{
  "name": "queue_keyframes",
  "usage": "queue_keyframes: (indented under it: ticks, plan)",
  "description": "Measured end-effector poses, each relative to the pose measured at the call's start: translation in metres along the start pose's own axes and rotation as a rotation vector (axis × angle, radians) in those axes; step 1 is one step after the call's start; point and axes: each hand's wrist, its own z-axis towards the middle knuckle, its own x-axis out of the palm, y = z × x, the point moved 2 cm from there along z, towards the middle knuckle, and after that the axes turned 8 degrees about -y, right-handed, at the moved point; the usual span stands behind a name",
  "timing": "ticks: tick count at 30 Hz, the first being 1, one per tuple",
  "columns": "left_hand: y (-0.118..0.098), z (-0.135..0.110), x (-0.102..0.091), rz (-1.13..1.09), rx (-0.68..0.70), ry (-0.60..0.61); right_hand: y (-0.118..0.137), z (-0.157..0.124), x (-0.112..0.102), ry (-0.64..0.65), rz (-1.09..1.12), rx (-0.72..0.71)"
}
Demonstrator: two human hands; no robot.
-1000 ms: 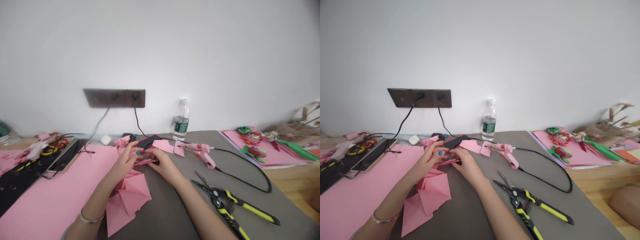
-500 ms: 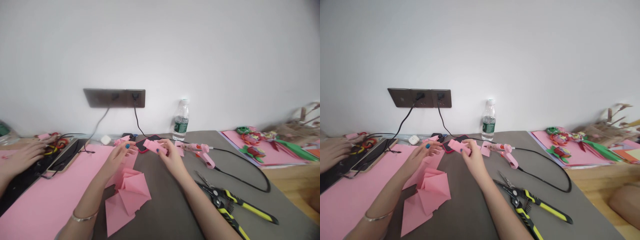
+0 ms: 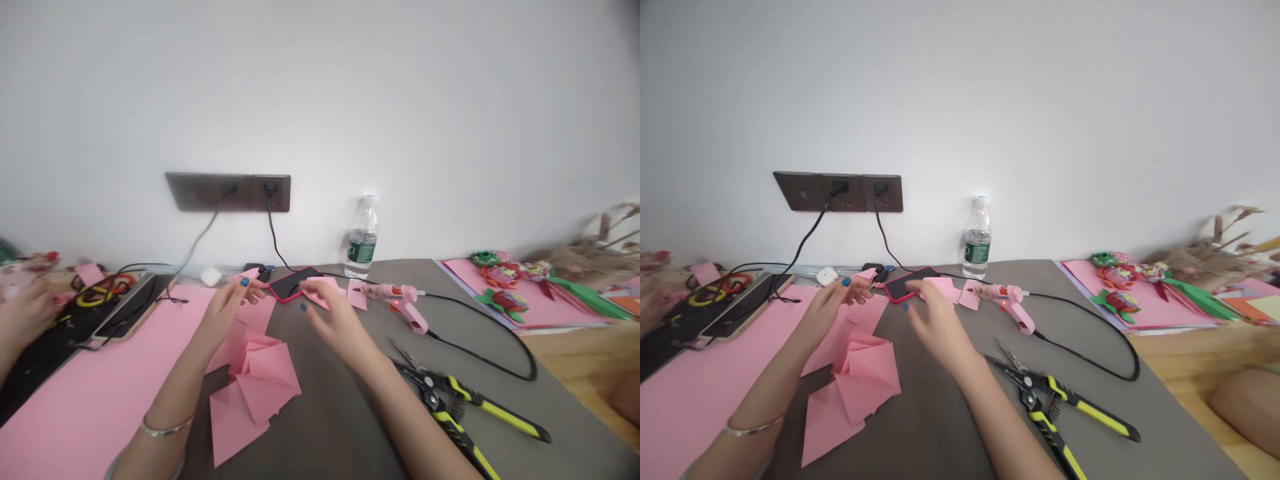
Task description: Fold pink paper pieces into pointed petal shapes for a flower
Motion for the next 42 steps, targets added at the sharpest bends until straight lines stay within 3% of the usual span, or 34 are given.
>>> queue_keyframes:
  ticks: [3,6,12,17,22,27,30,33,37,42]
  plan:
    - [0.003,0.000,0.001,-0.030,-0.031,-0.066,0.020,-0.016,0.014,0.436,0.051,0.070]
    - [0.003,-0.001,0.002,-0.056,-0.049,-0.105,0.037,-0.029,0.028,0.575,0.010,0.048]
    - [0.002,0.000,0.002,-0.053,-0.045,-0.102,0.064,-0.032,0.031,0.421,0.004,-0.173]
    - [0.003,0.000,0.002,-0.058,-0.017,-0.101,0.073,-0.045,0.031,0.445,-0.147,-0.316]
    - [0.007,0.000,0.002,-0.047,-0.003,-0.081,0.066,-0.052,0.044,0.538,-0.398,-0.188]
    - [0.009,-0.001,0.003,-0.049,0.004,-0.065,0.052,-0.037,0.028,0.617,-0.131,0.062]
    - [0.010,-0.002,0.005,-0.043,-0.006,-0.052,0.042,-0.027,0.014,0.531,-0.087,0.054]
    - [0.010,-0.004,0.007,-0.024,-0.034,-0.022,0.036,-0.025,0.016,0.532,-0.119,0.025]
    - [0.007,-0.006,0.005,0.013,-0.090,0.126,0.037,-0.026,0.030,0.573,-0.285,0.063]
    - [-0.002,-0.013,-0.006,0.105,-0.188,0.537,0.033,-0.025,0.034,0.531,-0.280,0.178]
